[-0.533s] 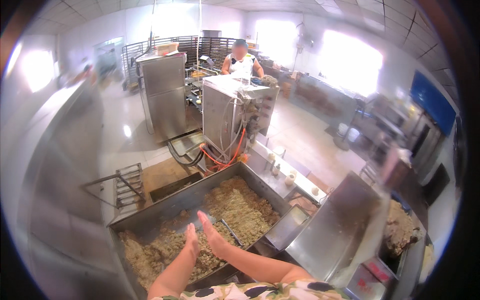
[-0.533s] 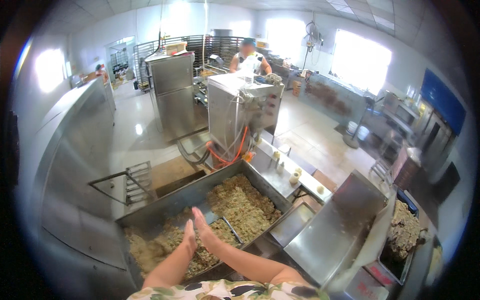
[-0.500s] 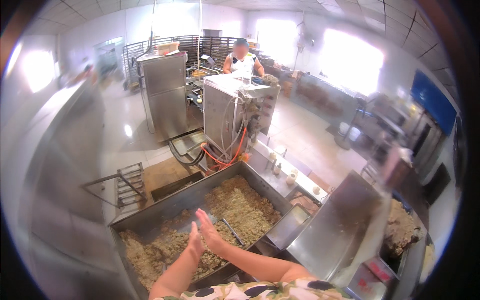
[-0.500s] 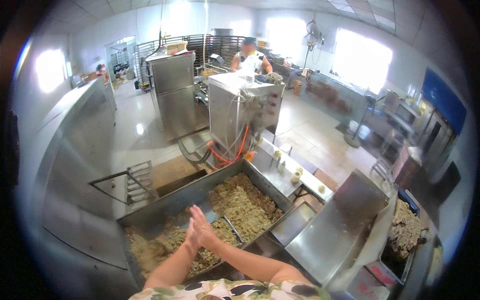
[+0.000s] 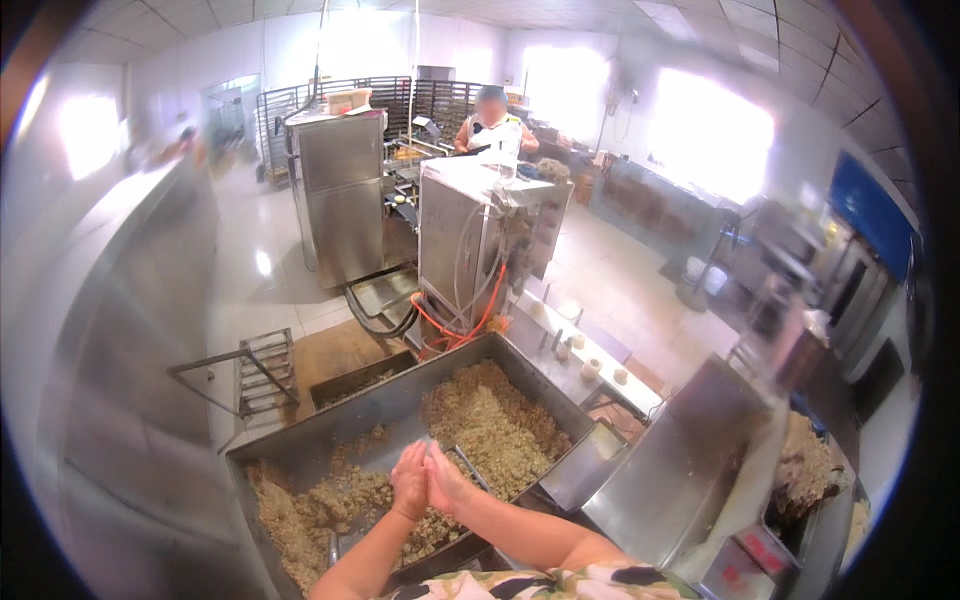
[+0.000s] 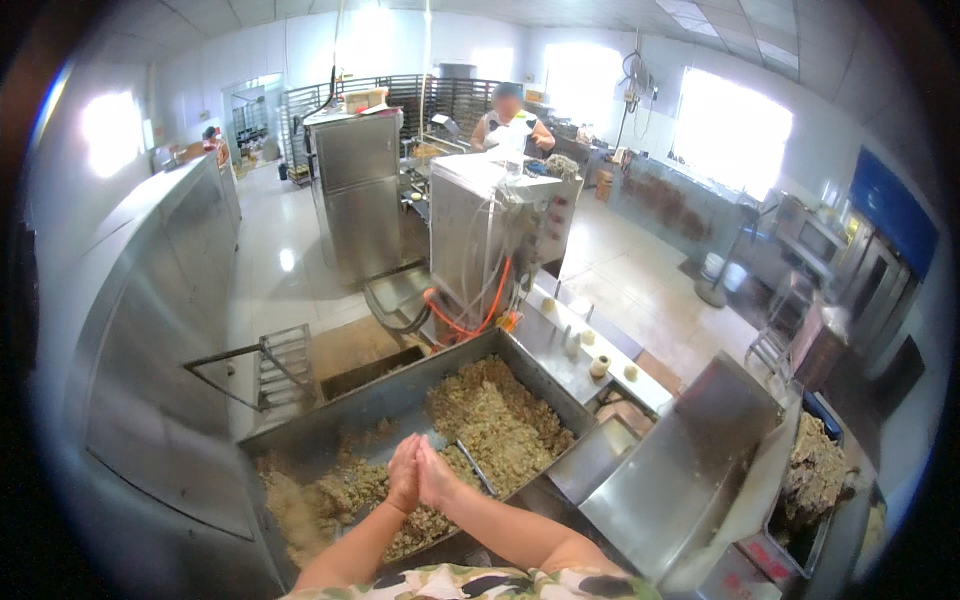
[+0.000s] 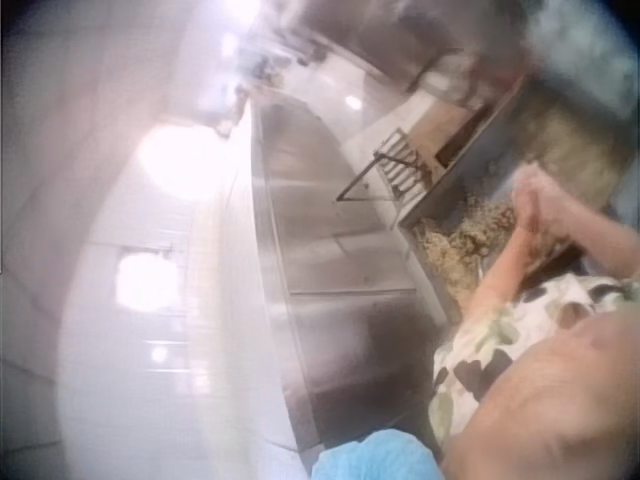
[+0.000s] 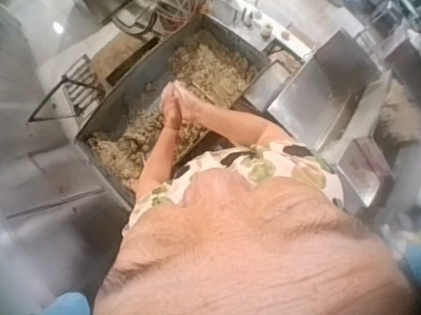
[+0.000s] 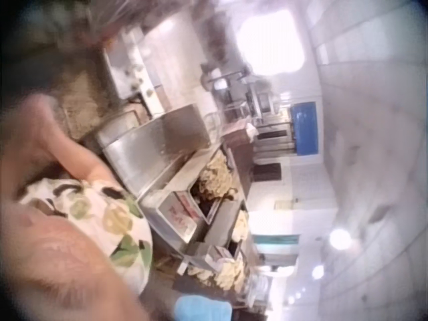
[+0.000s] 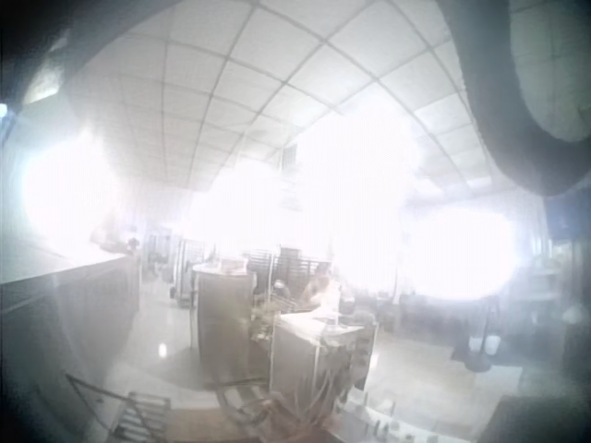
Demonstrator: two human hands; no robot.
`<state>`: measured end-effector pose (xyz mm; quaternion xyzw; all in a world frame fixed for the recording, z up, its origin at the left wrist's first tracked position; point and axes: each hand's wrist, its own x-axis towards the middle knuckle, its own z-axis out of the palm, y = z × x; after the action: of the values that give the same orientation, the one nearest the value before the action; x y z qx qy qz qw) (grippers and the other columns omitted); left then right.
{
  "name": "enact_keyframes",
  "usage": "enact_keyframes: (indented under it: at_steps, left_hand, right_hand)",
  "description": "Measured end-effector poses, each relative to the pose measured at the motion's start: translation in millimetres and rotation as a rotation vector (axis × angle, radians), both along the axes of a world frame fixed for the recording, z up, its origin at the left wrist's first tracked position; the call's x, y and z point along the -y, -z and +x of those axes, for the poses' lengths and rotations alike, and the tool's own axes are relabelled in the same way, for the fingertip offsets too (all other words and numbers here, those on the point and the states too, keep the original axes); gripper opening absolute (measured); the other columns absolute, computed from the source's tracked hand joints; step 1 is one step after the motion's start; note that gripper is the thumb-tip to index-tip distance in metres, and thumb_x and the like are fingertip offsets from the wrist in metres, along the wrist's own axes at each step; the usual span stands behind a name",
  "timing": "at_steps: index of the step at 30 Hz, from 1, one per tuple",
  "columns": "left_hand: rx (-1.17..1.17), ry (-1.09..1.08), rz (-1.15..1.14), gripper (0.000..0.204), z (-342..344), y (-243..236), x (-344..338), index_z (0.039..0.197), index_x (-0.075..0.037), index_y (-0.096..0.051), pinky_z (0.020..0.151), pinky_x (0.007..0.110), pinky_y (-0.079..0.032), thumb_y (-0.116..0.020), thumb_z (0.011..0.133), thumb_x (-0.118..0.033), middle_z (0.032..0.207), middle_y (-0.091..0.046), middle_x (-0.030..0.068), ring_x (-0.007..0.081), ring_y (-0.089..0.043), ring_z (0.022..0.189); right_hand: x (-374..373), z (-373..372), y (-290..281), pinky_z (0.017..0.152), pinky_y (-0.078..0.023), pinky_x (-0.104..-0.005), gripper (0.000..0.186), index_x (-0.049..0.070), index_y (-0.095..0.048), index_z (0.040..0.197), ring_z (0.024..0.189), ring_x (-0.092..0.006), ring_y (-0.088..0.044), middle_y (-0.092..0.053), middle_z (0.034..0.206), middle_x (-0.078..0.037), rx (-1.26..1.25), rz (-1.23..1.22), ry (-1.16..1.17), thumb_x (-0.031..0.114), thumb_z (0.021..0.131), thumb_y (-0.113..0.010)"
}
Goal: The person cuts a large mass of dough on a stainless steel table using a bench scraper. They then scoop a grainy mixture from a large metal bin into a rectangular tray and transfer it into a machine hopper. The person uses the scraper to level and pack the mixture into the hopper.
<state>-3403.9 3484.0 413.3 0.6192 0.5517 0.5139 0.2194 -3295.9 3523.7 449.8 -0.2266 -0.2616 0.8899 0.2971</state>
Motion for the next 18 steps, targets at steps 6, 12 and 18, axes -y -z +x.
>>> enact_keyframes:
  at_steps: [6,12,18]
  left_hand:
    - [1.304,-0.185,-0.440,0.042,-6.6,46.4,11.0,0.131,-0.010,-0.048,0.106,0.045,-0.033,-0.041,0.100,-0.038,0.131,-0.052,0.0099,0.0291,-0.045,0.124]
    - [1.258,0.188,-0.381,0.042,56.1,-86.6,20.8,0.133,-0.007,-0.044,0.109,0.040,-0.031,-0.037,0.102,-0.035,0.134,-0.050,0.0085,0.0243,-0.043,0.127]
    - [0.020,0.195,0.138,0.054,33.6,-44.0,14.0,0.141,-0.005,-0.042,0.112,0.038,-0.021,-0.040,0.099,-0.040,0.152,-0.030,0.0148,0.0281,-0.027,0.140]
  right_hand:
    - [42.4,1.2,-123.6,0.114,-0.012,-0.0473,0.063,0.014,-0.030,0.149,0.143,-0.0251,-0.022,-0.028,0.155,-0.007,0.309,0.907,0.152,0.053,0.101,-0.026]
    - [15.6,34.5,-22.8,0.103,-0.038,-0.0419,0.063,0.007,-0.048,0.135,0.127,-0.0311,-0.047,-0.049,0.138,-0.015,0.511,0.417,0.227,0.054,0.100,-0.027]
    - [20.9,8.0,-47.4,0.103,-0.040,-0.0410,0.069,0.006,-0.039,0.140,0.123,-0.0290,-0.049,-0.049,0.137,-0.014,0.138,-0.127,0.215,0.059,0.098,-0.023]
